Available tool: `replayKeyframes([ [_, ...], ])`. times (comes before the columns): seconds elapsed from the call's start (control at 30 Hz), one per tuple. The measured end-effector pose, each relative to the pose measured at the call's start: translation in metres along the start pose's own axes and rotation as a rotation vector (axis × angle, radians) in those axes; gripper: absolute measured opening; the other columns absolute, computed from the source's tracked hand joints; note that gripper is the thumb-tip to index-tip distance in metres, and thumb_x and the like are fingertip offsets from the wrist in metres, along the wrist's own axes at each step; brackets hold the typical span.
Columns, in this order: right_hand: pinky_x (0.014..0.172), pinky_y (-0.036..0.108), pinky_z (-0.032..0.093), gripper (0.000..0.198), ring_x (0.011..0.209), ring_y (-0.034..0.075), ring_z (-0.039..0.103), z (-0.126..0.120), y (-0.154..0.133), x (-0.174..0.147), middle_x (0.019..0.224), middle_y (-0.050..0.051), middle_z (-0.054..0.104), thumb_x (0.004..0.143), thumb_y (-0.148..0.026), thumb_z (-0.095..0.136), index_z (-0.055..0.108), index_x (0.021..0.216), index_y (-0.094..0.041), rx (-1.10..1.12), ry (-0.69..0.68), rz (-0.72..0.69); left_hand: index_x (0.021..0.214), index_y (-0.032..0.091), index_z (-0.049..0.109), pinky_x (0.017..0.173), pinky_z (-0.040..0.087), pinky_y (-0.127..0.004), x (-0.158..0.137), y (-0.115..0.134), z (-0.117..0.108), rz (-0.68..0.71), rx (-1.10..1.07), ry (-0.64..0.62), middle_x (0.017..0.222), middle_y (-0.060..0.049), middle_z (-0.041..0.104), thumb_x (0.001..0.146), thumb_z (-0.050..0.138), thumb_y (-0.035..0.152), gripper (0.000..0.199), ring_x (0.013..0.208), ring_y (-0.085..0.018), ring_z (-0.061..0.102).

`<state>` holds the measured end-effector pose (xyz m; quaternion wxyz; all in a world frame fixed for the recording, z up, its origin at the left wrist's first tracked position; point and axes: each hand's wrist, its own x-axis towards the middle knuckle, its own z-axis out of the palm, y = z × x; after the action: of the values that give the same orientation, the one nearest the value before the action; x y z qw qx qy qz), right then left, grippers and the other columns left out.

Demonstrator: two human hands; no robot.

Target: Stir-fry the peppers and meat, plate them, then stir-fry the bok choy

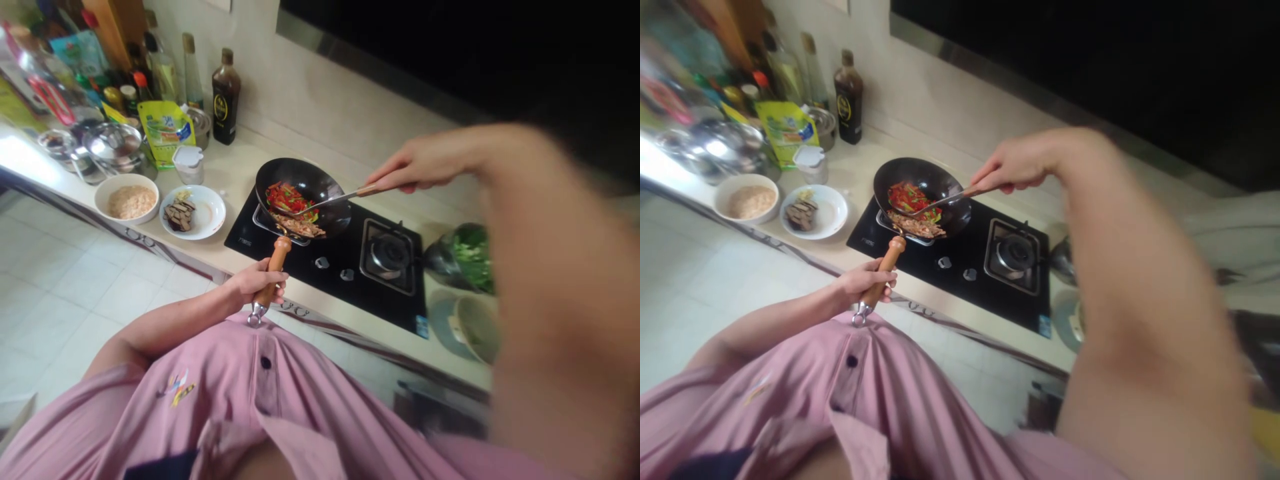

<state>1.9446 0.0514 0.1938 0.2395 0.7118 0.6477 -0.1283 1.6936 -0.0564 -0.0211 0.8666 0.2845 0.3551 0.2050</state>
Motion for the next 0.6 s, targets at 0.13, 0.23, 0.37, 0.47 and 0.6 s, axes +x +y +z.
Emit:
replayKeyframes([
  [0.13, 0.055, 0.025, 0.033, 0.045, 0.06, 0.01, 0.042, 0.009, -0.006, 0.019, 0.071, 0.001, 0.053, 0.088, -0.052, 0.056, 0.065, 0.126, -0.031, 0.136, -0.056, 0.033, 0.102, 0.017, 0.042, 0.056, 0.057, -0.032, -0.001, -0.003, -0.001, -0.018, -0.02, -0.037, 0.074, 0.0, 0.06, 0.077, 0.071, 0.016, 0.039, 0.056, -0.013, 0.062],
  [0.23, 0.061, 0.026, 0.037, 0.048, 0.067, 0.012, 0.048, 0.018, -0.01, 0.032, 0.082, 0.005, 0.06, 0.09, -0.048, 0.053, 0.06, 0.132, -0.027, 0.16, 0.043, 0.07, 0.105, 0.018, 0.04, 0.055, 0.057, -0.032, -0.004, -0.005, -0.003, -0.014, -0.027, -0.052, 0.077, -0.001, 0.061, 0.076, 0.073, 0.018, 0.044, 0.055, -0.013, 0.062],
  [0.37, 0.073, 0.027, 0.042, 0.04, 0.072, 0.012, 0.056, 0.018, -0.01, 0.029, 0.105, 0.005, 0.066, 0.091, -0.035, 0.053, 0.063, 0.129, -0.025, 0.069, 0.02, 0.043, 0.1, 0.018, 0.04, 0.044, 0.049, -0.022, -0.006, -0.005, -0.003, 0.012, -0.013, -0.021, 0.068, 0.005, 0.053, 0.075, 0.073, 0.017, 0.041, 0.045, -0.006, 0.05],
  [0.47, 0.08, 0.03, 0.043, 0.031, 0.083, 0.016, 0.061, 0.003, 0.0, 0.013, 0.11, 0.001, 0.067, 0.086, -0.035, 0.062, 0.071, 0.115, -0.032, -0.116, 0.024, 0.119, 0.099, 0.019, 0.04, 0.041, 0.045, -0.02, -0.007, -0.003, -0.001, 0.021, -0.018, -0.021, 0.066, 0.007, 0.049, 0.074, 0.072, 0.016, 0.04, 0.043, -0.005, 0.047],
  [0.6, 0.081, 0.033, 0.043, 0.021, 0.1, 0.022, 0.059, -0.01, 0.003, 0.0, 0.12, -0.003, 0.065, 0.078, -0.032, 0.071, 0.076, 0.097, -0.038, -0.288, 0.021, 0.261, 0.099, 0.02, 0.04, 0.041, 0.043, -0.019, -0.008, -0.001, -0.001, 0.01, -0.012, -0.017, 0.066, 0.007, 0.048, 0.074, 0.072, 0.016, 0.041, 0.043, -0.005, 0.046],
])
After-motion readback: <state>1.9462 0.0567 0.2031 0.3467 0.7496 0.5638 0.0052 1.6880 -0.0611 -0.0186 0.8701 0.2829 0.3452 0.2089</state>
